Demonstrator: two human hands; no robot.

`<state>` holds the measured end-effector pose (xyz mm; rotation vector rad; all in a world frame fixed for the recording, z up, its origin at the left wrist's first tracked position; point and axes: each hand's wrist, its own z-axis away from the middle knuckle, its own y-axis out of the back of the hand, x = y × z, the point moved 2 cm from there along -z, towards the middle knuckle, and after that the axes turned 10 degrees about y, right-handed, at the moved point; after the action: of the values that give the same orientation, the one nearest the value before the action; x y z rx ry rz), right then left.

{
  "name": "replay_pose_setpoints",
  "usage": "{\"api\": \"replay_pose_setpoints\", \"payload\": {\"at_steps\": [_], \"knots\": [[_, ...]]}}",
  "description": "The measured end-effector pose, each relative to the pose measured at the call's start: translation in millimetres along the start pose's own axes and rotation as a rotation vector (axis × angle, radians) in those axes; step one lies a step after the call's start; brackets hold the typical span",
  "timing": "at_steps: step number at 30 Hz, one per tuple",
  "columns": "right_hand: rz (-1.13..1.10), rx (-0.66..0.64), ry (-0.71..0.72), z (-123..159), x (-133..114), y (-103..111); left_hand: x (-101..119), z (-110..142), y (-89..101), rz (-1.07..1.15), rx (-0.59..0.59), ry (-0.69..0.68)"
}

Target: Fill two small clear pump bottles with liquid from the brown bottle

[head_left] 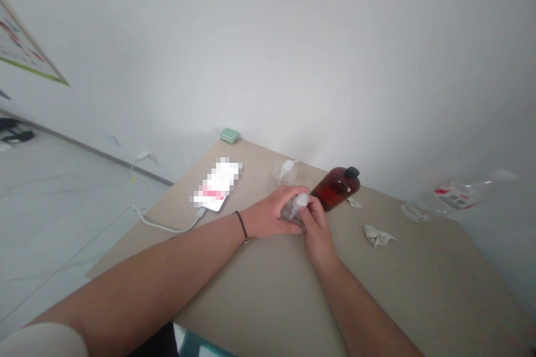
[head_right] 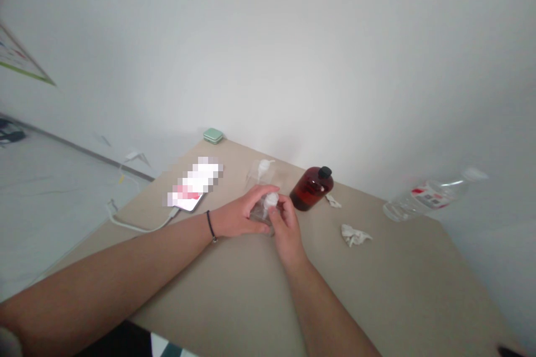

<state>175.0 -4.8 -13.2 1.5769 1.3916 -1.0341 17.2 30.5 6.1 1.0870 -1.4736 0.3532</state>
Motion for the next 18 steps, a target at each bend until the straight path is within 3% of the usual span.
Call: {"api": "replay_pose_setpoints", "payload": {"at_steps": [6, 18], "knots": [[0.015, -0.001, -0.001, 0.8, 5.5, 3.5, 1.6, -0.2, 0.9, 0.017, 0.001, -0.023], [-0.002, -0.006, -0.02, -1.0, -5.7, -2.0, 0.7, -0.4, 0.1, 0.015, 0.002, -0.025]]}}
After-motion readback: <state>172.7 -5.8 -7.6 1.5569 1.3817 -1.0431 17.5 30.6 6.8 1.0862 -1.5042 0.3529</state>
